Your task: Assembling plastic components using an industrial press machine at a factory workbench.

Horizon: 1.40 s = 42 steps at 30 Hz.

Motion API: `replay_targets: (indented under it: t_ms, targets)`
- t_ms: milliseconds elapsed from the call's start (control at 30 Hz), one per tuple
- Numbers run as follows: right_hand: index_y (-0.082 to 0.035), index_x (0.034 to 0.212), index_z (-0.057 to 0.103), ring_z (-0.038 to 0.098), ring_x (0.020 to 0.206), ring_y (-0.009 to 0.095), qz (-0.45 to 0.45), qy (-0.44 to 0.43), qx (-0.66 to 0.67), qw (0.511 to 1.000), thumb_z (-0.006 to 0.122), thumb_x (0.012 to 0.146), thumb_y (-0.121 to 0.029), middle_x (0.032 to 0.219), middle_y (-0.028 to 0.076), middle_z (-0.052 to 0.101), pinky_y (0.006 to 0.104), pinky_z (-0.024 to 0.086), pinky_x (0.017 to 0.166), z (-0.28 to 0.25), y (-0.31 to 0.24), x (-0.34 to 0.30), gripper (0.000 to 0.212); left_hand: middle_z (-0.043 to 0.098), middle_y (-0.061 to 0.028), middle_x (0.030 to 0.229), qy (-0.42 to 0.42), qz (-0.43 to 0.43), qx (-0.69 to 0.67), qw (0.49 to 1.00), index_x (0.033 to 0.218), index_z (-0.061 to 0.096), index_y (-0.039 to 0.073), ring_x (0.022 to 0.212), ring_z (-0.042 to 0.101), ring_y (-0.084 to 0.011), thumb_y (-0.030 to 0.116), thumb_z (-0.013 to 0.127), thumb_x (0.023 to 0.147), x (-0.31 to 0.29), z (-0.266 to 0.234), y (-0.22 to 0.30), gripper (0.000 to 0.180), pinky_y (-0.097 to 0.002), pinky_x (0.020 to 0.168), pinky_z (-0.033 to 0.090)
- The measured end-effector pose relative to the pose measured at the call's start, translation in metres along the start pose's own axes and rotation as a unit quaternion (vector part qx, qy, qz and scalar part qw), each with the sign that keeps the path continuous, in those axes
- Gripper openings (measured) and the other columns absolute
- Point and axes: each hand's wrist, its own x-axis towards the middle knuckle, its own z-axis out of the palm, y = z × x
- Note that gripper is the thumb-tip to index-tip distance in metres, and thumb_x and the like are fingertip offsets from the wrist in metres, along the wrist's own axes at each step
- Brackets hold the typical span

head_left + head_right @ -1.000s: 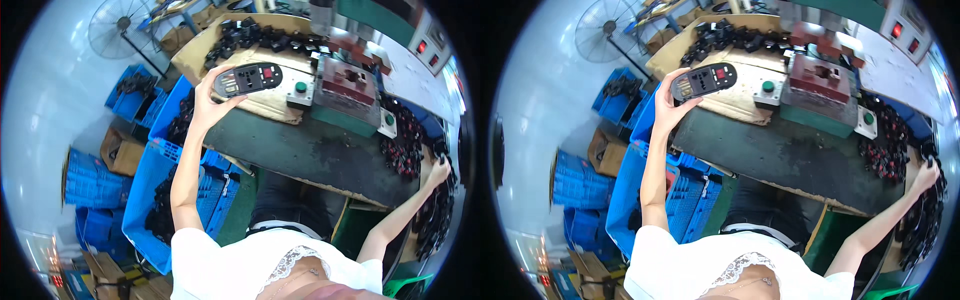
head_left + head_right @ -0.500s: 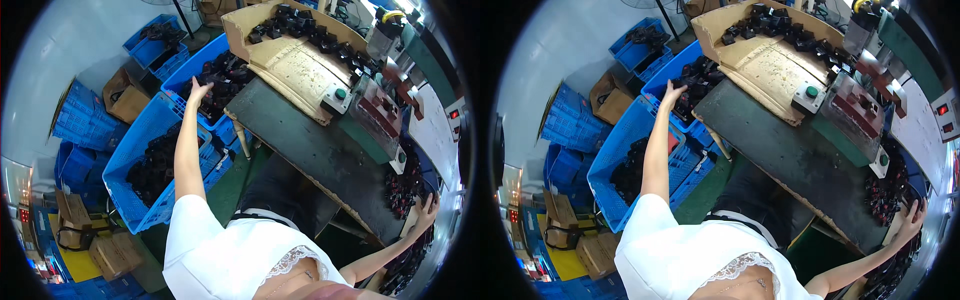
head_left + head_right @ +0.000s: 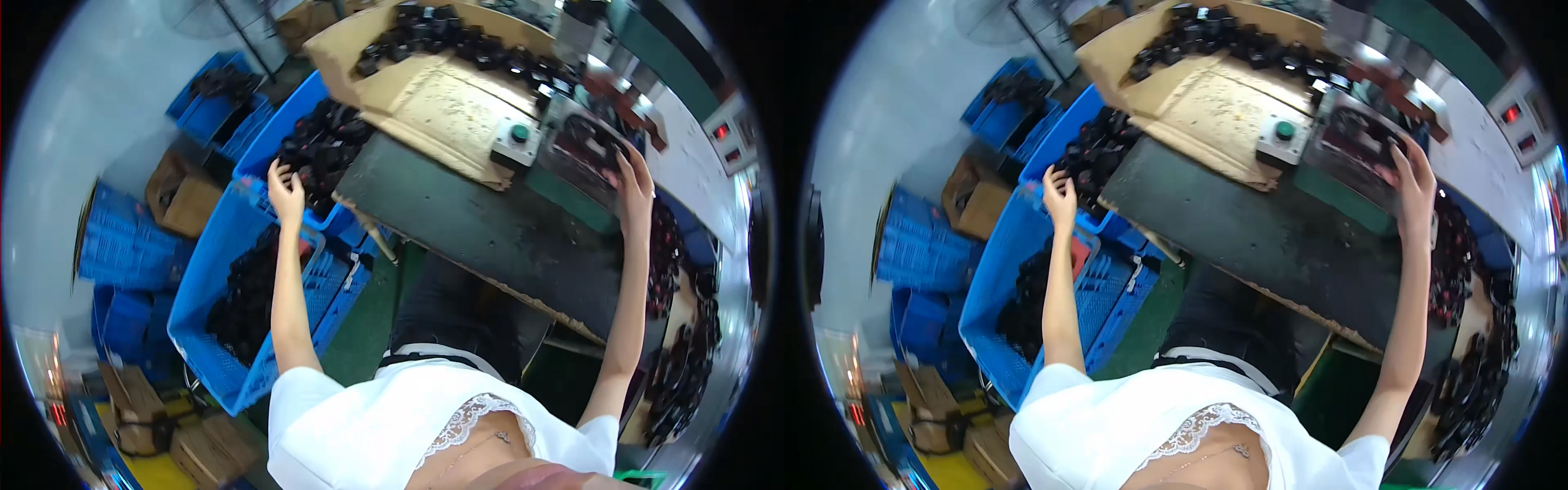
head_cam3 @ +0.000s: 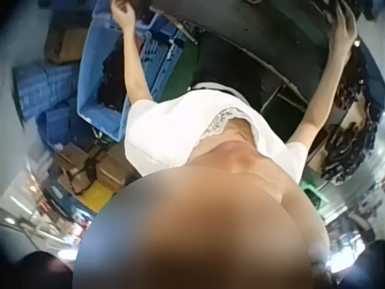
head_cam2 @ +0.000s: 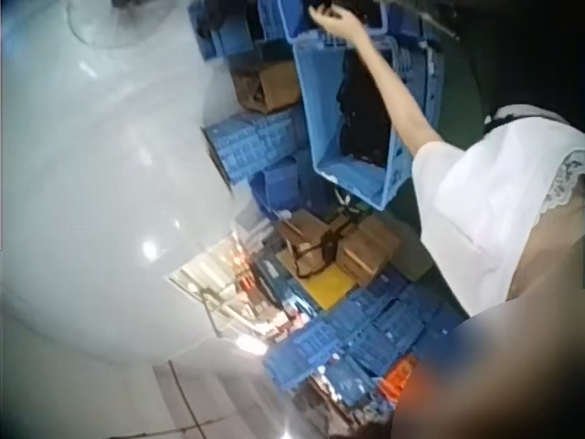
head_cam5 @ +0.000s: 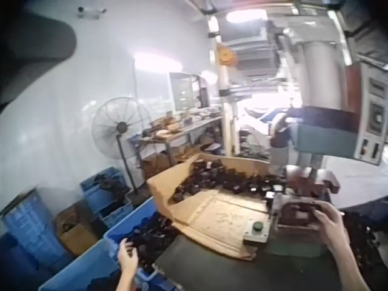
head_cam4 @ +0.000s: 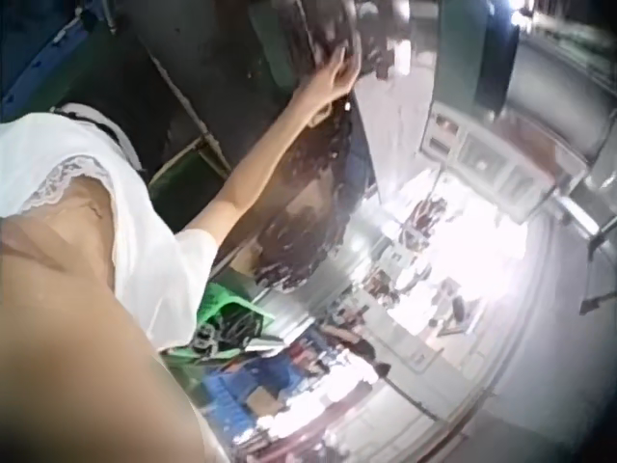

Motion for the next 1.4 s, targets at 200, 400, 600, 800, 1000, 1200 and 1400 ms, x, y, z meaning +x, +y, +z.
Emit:
replay_targets:
  t_ms: [200,400,600,800,1000,1200,1400]
  targets:
    - [-0.003,0.115,0.059,0.061,0.077,0.010,-0.067,0.044,-0.045,0.996,0.061,0.088,-0.012,0.105,0.004,0.058,0.0195,0.052,0.066,-0.007,-0.002,0.025,0.029,0.061,-0.0084,0.098,-0.096,0.188,0.100,0.972,0.131,0.041,0.004,0.085,0.057,-0.0214,0.001,0.057,0.083,-0.003,0.002,0.080,0.051,-0.0353,0.081,0.043]
    - [-0.002,0.105,0.066,0.052,0.058,0.006,-0.036,0.046,-0.308,0.950,0.063,0.086,-0.018,0.077,0.000,0.061,0.0196,0.042,0.054,-0.022,-0.010,0.051,0.024,0.061,-0.0101,0.096,-0.066,0.305,-0.092,0.945,0.134,0.034,0.000,0.075,0.058,-0.0178,-0.003,0.061,0.080,0.013,0.041,0.168,0.060,-0.0305,0.074,0.047]
    - [0.000,0.100,0.066,0.050,0.057,0.007,-0.127,0.059,-0.357,0.924,0.064,0.085,-0.022,0.066,0.004,0.061,0.0238,0.040,0.053,-0.034,-0.004,0.046,0.028,0.064,-0.0041,0.084,-0.099,0.398,-0.081,0.909,0.117,0.053,0.004,0.080,0.060,-0.0217,0.004,0.062,0.078,0.038,0.105,0.231,0.040,-0.0329,0.075,0.046]
    - [0.005,0.101,0.062,0.059,0.067,0.023,-0.276,0.053,-0.378,0.882,0.063,0.085,-0.027,0.078,0.018,0.064,0.0330,0.046,0.065,-0.015,-0.011,0.036,0.036,0.056,-0.0114,0.113,-0.306,0.454,-0.006,0.837,0.122,0.047,0.004,0.106,0.054,-0.0289,0.015,0.060,0.079,0.062,0.218,0.275,0.046,-0.0384,0.087,0.045]
    - [0.001,0.099,0.061,0.060,0.089,0.024,-0.348,0.020,-0.363,0.864,0.060,0.085,-0.007,0.100,0.013,0.062,0.0308,0.045,0.079,-0.026,-0.029,-0.001,0.015,0.044,-0.0114,0.133,-0.389,0.483,0.182,0.763,0.128,0.042,0.004,0.121,0.045,-0.0266,0.007,0.057,0.078,0.071,0.319,0.290,0.052,-0.0467,0.095,0.040]
    - [0.000,0.095,0.064,0.057,0.074,0.008,-0.310,0.100,-0.336,0.884,0.057,0.086,-0.001,0.085,0.006,0.063,0.0205,0.044,0.067,-0.102,-0.016,-0.044,0.012,0.050,-0.0097,0.126,-0.317,0.530,0.266,0.740,0.124,0.046,0.008,0.115,0.049,-0.0237,0.006,0.054,0.079,0.081,0.358,0.297,0.046,-0.0468,0.088,0.039]
    - [-0.003,0.099,0.065,0.052,0.061,0.003,-0.242,0.233,-0.321,0.886,0.056,0.089,-0.009,0.064,0.001,0.059,0.0189,0.041,0.057,-0.137,-0.011,-0.044,0.015,0.054,-0.0047,0.107,-0.227,0.558,0.278,0.748,0.112,0.053,0.010,0.104,0.053,-0.0212,0.011,0.071,0.066,0.093,0.363,0.288,0.049,-0.0464,0.082,0.041]
